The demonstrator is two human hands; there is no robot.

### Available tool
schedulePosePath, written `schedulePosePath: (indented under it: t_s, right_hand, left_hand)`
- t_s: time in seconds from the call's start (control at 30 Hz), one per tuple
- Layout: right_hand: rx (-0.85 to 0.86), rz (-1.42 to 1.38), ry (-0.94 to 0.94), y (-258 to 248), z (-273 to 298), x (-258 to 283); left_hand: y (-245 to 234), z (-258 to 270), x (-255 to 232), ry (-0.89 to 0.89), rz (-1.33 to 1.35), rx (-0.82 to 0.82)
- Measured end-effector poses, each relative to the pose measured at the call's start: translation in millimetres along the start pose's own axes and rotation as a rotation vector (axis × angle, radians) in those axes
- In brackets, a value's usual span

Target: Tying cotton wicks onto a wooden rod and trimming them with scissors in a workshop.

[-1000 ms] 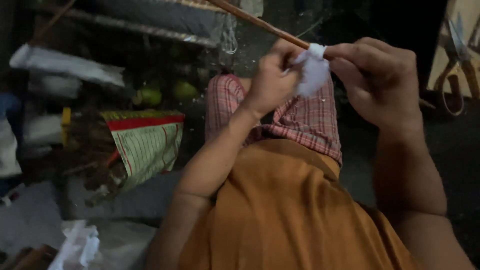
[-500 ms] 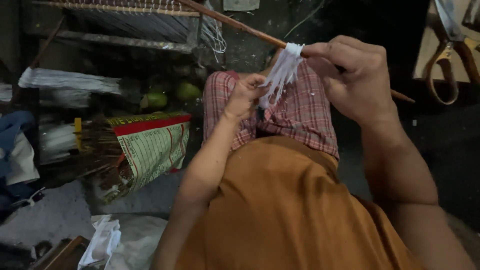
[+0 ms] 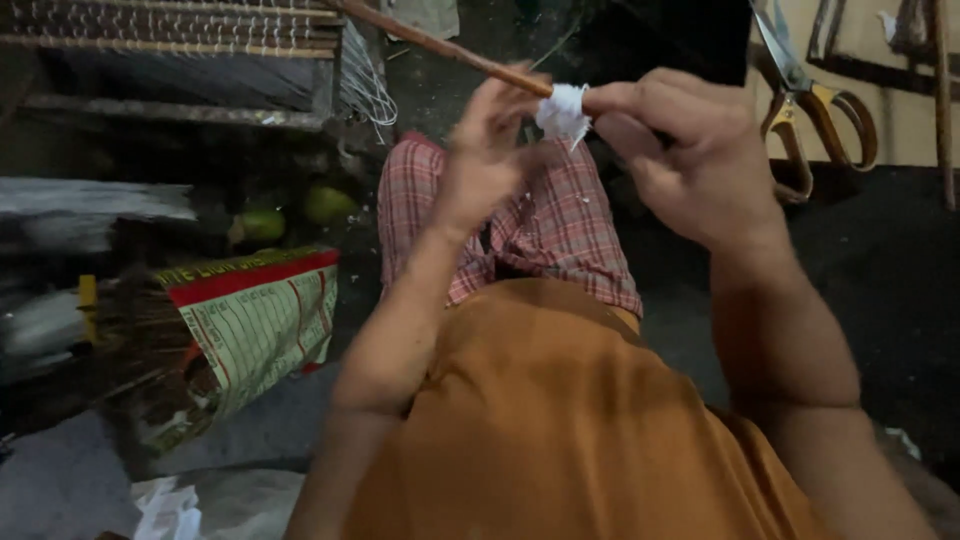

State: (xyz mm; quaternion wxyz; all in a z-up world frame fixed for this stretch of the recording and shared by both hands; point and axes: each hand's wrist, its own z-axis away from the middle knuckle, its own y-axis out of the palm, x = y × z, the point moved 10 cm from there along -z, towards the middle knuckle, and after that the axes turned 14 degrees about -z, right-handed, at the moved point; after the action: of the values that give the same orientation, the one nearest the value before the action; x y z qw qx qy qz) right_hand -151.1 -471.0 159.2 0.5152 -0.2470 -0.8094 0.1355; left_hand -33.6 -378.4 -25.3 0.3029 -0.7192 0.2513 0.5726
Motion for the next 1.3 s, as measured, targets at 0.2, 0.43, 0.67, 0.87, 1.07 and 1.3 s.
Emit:
schedulePosePath:
  t_s: [0.2, 0.43, 0.67, 0.87, 1.07, 1.3]
  right_hand:
    - [-0.082, -0.041, 0.020, 4, 6, -6]
    - [-0.128, -0.163, -0.008, 2, 1, 1]
    - [-0.022, 0.051, 0.132, 36, -15, -21]
    - [0.038, -0.020, 0.193, 68, -22, -38]
    - [0.203, -0.125, -0.026, 134, -1, 3]
    - [0.249, -0.068, -0.154, 176, 64, 4]
  left_hand:
    - [21, -18, 27, 0.096, -0.069, 0.104]
    - [11, 104, 287, -0.556, -0.138, 0.267]
    - [-23, 112, 215, -0.754, -0.135, 0.336]
    - [-17, 96, 101, -0.699, 0.495, 0.339]
    - [-8, 81, 28, -0.595, 0.986, 0.190]
    - [-19, 76, 166, -0.743, 1.134, 0.148]
